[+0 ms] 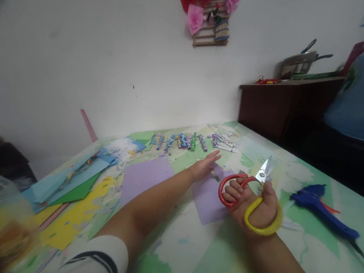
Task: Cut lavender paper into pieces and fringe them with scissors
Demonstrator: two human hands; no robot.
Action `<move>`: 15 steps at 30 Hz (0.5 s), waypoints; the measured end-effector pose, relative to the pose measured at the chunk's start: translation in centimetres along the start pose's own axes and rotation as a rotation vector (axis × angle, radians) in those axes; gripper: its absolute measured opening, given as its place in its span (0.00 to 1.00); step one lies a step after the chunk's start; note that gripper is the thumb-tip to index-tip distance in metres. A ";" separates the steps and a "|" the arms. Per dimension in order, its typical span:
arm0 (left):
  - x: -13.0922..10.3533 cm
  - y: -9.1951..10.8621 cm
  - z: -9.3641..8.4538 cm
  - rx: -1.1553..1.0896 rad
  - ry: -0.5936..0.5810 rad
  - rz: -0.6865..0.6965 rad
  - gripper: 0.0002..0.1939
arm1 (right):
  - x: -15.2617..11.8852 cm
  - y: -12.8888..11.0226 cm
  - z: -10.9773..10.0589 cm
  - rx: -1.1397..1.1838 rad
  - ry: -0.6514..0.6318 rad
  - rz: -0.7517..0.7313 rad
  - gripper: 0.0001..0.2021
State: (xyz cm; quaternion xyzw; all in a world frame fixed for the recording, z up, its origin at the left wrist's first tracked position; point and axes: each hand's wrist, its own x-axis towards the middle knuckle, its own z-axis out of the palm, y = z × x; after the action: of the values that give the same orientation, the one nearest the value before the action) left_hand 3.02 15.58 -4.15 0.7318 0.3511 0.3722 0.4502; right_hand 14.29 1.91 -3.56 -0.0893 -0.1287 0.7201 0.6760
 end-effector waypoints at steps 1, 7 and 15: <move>-0.2 0.3 -0.2 0.042 -0.016 -0.013 0.19 | 0.0 0.0 0.0 0.005 0.001 0.005 0.15; -0.3 1.1 -4.0 0.426 -0.072 -0.143 0.30 | 0.0 -0.2 -0.6 0.074 0.033 0.004 0.13; -0.5 -1.8 -5.7 0.930 -0.278 -0.364 0.38 | 0.2 0.3 -1.1 0.092 0.087 0.035 0.13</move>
State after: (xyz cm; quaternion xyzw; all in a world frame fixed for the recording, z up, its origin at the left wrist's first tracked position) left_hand -2.45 18.06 -4.08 0.8242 0.5379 -0.0084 0.1771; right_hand 14.31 2.15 -4.69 -0.0915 -0.0641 0.7324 0.6716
